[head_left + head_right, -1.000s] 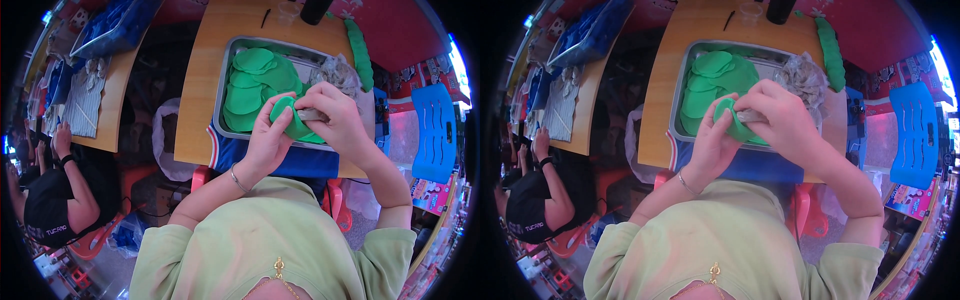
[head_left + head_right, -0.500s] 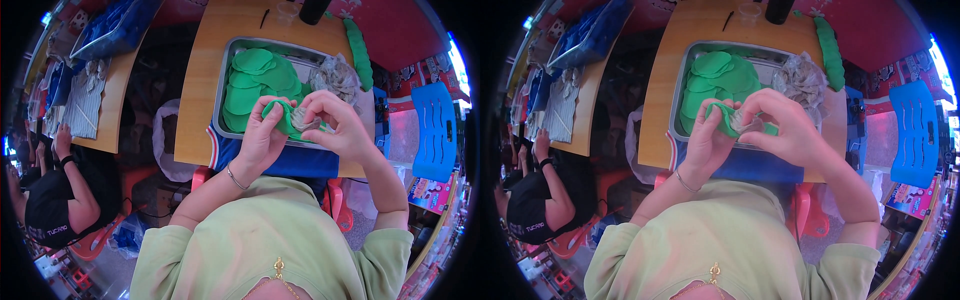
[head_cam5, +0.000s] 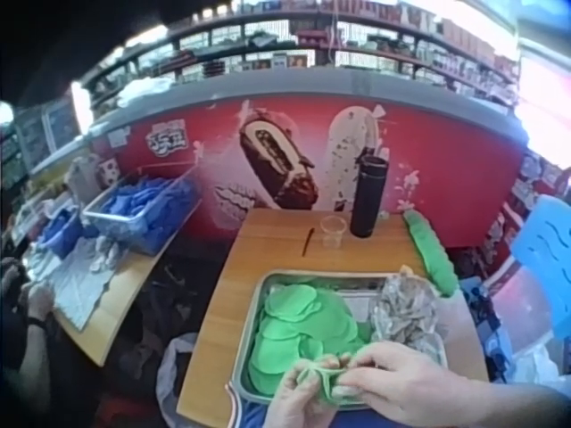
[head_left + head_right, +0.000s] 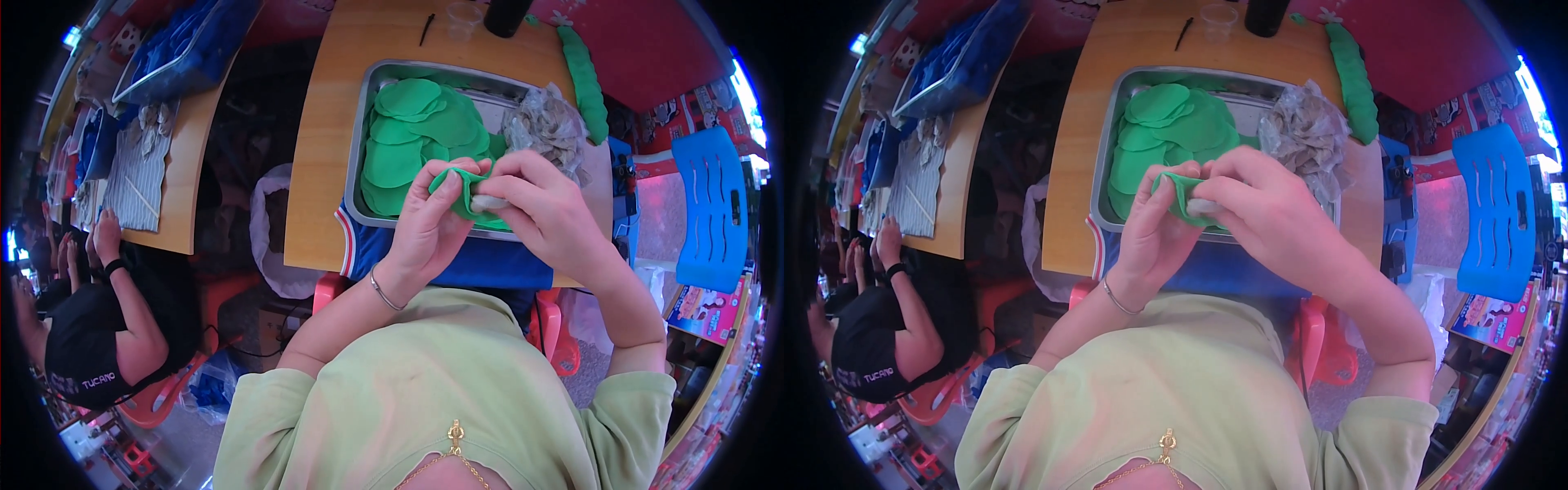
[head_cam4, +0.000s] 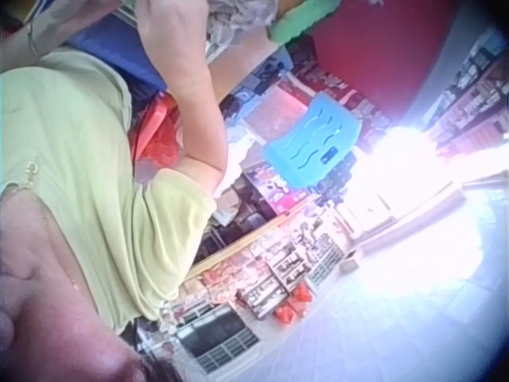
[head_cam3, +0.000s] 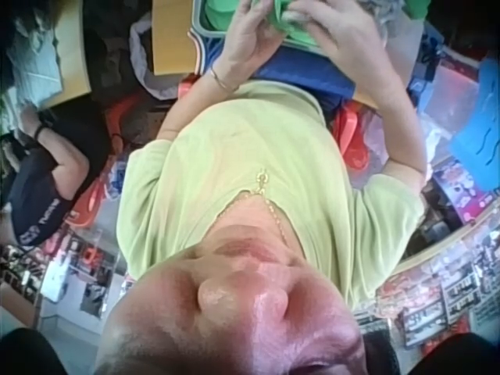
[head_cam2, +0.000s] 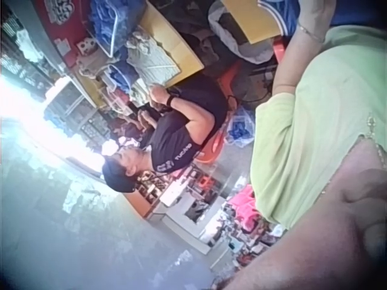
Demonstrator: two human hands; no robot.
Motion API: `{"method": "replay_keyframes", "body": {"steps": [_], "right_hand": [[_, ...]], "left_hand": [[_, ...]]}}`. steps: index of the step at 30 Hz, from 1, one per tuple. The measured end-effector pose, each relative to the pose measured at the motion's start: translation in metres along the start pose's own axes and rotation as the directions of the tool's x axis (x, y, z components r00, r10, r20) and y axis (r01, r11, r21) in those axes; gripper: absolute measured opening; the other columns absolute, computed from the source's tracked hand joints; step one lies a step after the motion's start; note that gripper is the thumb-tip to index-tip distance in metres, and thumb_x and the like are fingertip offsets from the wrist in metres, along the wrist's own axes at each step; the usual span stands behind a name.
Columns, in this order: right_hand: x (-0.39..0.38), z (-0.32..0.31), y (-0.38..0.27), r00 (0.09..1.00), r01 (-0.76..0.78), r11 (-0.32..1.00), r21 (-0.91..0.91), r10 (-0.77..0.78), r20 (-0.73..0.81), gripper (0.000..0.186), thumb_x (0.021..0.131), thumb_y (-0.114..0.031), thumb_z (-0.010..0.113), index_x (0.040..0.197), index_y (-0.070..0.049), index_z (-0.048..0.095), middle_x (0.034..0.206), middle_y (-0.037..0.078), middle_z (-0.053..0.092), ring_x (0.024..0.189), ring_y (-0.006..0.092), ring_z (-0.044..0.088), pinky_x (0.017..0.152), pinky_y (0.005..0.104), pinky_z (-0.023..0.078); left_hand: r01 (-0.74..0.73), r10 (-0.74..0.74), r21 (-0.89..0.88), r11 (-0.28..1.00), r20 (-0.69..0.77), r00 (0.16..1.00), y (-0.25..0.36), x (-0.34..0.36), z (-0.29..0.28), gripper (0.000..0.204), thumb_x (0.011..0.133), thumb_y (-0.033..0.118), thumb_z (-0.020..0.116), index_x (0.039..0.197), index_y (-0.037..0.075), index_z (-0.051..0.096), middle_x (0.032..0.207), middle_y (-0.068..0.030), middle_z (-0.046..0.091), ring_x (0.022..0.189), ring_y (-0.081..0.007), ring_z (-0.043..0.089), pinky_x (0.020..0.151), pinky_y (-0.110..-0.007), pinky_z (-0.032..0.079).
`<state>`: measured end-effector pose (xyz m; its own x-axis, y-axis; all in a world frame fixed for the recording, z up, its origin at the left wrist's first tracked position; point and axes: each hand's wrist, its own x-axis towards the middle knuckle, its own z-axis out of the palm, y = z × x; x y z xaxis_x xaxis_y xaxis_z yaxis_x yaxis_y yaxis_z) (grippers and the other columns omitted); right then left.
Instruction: Stuffing small green leather or felt circles with cotton using a wooden stick.
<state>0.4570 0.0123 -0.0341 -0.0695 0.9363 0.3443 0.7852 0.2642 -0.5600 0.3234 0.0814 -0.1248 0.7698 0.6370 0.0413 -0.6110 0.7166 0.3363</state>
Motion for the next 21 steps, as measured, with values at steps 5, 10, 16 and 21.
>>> {"method": "replay_keyframes", "body": {"steps": [5,10,16,21], "right_hand": [[0.001,0.003,0.002,0.997,-0.035,0.992,-0.122,0.025,-0.076,0.017,0.071,0.000,0.068,0.086,-0.004,0.063,0.081,0.008,0.052,0.073,0.0233,0.057,0.061,0.0319,0.048],[0.002,0.007,0.005,0.990,-0.085,0.992,-0.099,0.072,-0.125,0.015,0.070,0.001,0.068,0.085,-0.004,0.065,0.080,0.008,0.052,0.071,0.0218,0.057,0.060,0.0313,0.048],[0.000,0.012,0.010,0.990,-0.056,0.998,-0.020,0.053,-0.132,0.020,0.072,0.003,0.065,0.092,-0.004,0.067,0.084,0.009,0.052,0.072,0.0221,0.057,0.062,0.0305,0.048],[-0.002,0.013,0.007,0.989,-0.111,0.981,0.160,0.125,-0.076,0.019,0.076,0.005,0.062,0.094,-0.001,0.067,0.091,0.011,0.053,0.076,0.0225,0.059,0.065,0.0304,0.048]], "left_hand": [[0.068,-0.068,-0.015,0.998,0.014,0.998,0.000,-0.002,0.007,0.012,0.095,0.017,0.050,0.104,0.010,0.055,0.114,-0.0048,0.054,0.108,-0.0167,0.050,0.092,-0.036,0.042],[0.129,-0.131,-0.049,0.991,-0.063,0.989,0.005,0.001,0.016,0.021,0.098,0.018,0.044,0.116,0.010,0.047,0.118,-0.0061,0.052,0.109,-0.0177,0.050,0.093,-0.038,0.042],[0.024,-0.017,0.156,0.988,-0.051,0.999,0.002,-0.001,0.011,0.012,0.098,0.012,0.044,0.110,0.010,0.042,0.117,-0.0081,0.052,0.104,-0.0158,0.055,0.088,-0.033,0.048],[-0.025,0.033,0.104,0.994,-0.075,0.997,0.000,0.000,0.000,0.014,0.098,0.015,0.043,0.111,0.010,0.047,0.113,-0.0074,0.054,0.105,-0.0182,0.055,0.087,-0.037,0.050]]}}
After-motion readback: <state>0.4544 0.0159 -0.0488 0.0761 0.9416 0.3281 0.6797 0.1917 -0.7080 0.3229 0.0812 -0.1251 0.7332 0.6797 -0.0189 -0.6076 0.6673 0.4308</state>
